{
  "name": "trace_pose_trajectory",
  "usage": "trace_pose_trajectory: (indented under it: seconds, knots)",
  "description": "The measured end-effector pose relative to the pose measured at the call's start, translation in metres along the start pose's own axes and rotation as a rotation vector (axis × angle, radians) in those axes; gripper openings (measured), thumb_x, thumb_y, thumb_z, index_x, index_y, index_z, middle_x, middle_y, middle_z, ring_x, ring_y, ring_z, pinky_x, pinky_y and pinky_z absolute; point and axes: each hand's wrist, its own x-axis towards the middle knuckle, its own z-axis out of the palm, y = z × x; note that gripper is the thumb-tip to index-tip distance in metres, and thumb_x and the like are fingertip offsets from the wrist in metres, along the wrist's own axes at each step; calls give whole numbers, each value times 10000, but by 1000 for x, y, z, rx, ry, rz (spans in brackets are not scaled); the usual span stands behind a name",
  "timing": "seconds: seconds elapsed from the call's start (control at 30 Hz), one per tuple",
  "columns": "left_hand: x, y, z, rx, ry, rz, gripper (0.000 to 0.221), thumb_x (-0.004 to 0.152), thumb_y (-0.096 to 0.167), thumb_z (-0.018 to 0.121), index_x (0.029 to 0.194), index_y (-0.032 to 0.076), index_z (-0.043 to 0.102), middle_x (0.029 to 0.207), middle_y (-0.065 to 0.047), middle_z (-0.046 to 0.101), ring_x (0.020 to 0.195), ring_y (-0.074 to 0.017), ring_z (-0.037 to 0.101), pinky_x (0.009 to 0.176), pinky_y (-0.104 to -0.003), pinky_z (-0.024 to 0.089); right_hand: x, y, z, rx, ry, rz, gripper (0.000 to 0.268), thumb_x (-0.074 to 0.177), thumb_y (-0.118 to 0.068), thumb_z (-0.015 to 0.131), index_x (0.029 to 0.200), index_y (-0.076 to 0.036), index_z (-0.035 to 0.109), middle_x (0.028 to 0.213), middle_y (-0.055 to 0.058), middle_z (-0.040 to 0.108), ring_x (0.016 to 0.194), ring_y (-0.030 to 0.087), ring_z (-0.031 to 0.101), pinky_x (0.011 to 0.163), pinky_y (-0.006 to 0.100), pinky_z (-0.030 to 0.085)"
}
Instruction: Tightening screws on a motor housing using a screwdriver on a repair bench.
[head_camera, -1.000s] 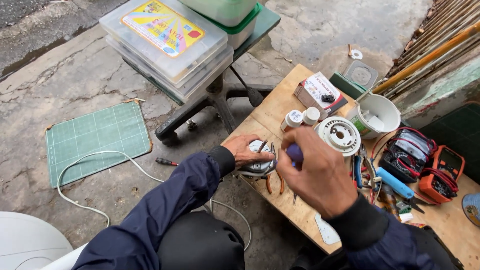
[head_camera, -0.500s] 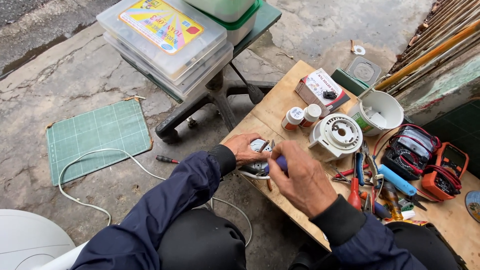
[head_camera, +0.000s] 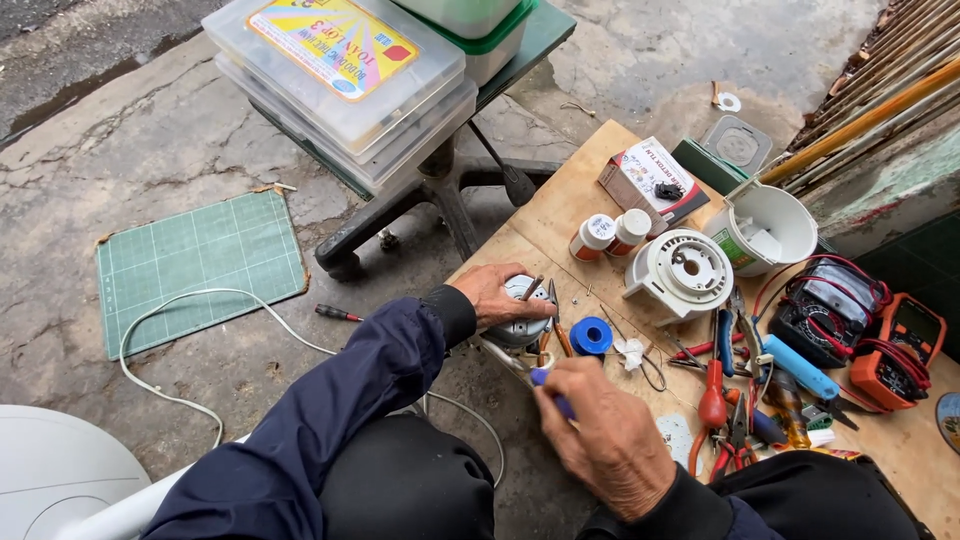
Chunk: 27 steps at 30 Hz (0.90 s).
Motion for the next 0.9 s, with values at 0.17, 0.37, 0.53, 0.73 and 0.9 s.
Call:
trace_pose_trajectory:
  seconds: [0.17,0.37,0.53,0.73,0.9]
  knots:
    - [7,-4,0,63,3,10,1083,625,875,648,1505,244,650,1392,-129,728,1178,-295,718,940,-406,555,-2,3,-2,-55,92,27,150,1035,-91,735,1095,-81,598,1061,72,675,859,207,697,599,321,548]
    - [2,-3,2,24,11,-5,1048,636,836,690,1492,231,661,1320,-95,770,1132,-260,739,919,-369,553,2,13,-4,27,81,149,168,1040,-147,742,1111,-92,600,1010,86,634,775,212,658,657,351,562]
    - [9,-9,4,13,37,20,841,665,804,719,1292,243,740,1182,-42,819,1052,-225,753,896,-362,558,29,39,-1,74,-48,254,111,1089,-176,648,1072,-134,547,925,39,609,653,151,617,557,299,589]
    - [40,-37,18,-104,101,114,791,665,811,880,1275,313,807,1253,-229,793,1308,-401,727,1086,-440,587,63,31,-10,90,-51,337,174,1047,-218,770,1061,-114,631,919,210,694,926,513,757,738,573,604]
    - [41,-38,17,-106,102,124,825,645,854,863,1272,321,806,1250,-203,801,1297,-381,737,1085,-439,590,70,40,-8,58,-127,446,193,1014,-279,796,1089,-175,651,969,184,736,1016,461,775,867,562,616]
